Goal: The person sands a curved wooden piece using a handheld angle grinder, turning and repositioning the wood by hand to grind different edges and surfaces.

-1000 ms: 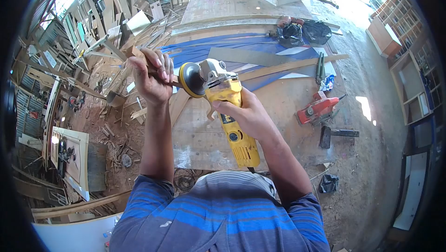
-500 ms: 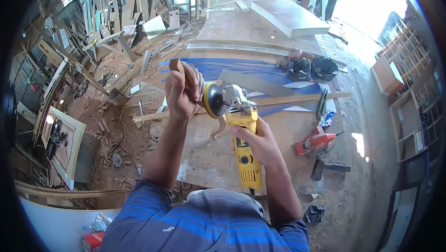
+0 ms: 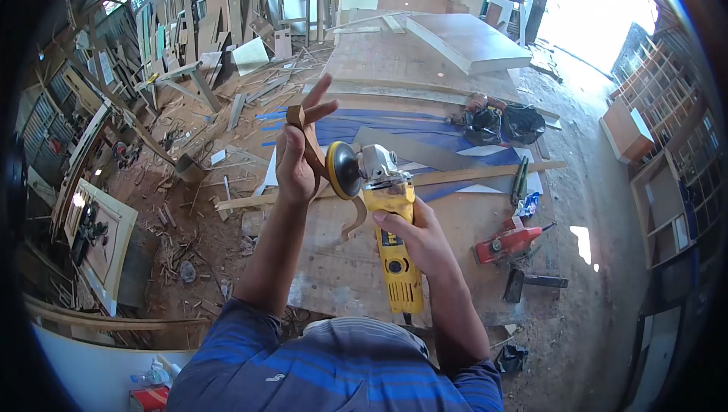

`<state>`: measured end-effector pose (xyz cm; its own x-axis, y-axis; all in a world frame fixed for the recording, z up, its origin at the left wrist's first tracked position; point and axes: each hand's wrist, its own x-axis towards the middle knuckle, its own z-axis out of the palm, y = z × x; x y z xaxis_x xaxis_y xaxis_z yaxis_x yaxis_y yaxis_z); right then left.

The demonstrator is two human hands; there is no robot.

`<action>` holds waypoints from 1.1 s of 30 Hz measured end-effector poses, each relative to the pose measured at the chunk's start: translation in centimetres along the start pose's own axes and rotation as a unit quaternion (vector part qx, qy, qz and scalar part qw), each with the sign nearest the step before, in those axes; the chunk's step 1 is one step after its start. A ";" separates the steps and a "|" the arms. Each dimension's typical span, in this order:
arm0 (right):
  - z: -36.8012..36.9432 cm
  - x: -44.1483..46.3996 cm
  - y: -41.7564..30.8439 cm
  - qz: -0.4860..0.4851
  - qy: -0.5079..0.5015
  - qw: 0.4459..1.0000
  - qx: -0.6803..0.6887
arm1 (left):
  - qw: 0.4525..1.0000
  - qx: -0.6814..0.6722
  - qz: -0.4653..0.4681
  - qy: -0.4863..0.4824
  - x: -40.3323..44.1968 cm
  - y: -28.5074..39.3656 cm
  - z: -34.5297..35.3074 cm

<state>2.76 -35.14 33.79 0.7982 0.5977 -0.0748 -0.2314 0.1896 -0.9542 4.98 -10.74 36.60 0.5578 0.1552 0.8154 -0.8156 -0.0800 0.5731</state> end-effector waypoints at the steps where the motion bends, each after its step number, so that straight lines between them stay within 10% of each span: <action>1: -0.1 0.1 0.2 0.002 0.003 1.000 -0.004 | 1.000 0.002 0.003 -0.004 0.0 0.0 -0.2; 33: 2.4 -0.5 -2.7 -0.053 -0.039 0.997 0.040 | 0.994 -0.108 -0.011 -0.016 -0.5 0.6 0.7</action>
<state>1.67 -34.04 37.06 0.7757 0.6290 0.0515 -0.1933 0.3144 -0.9294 4.35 -11.55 36.63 0.5769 0.1223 0.8076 -0.8158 0.1360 0.5621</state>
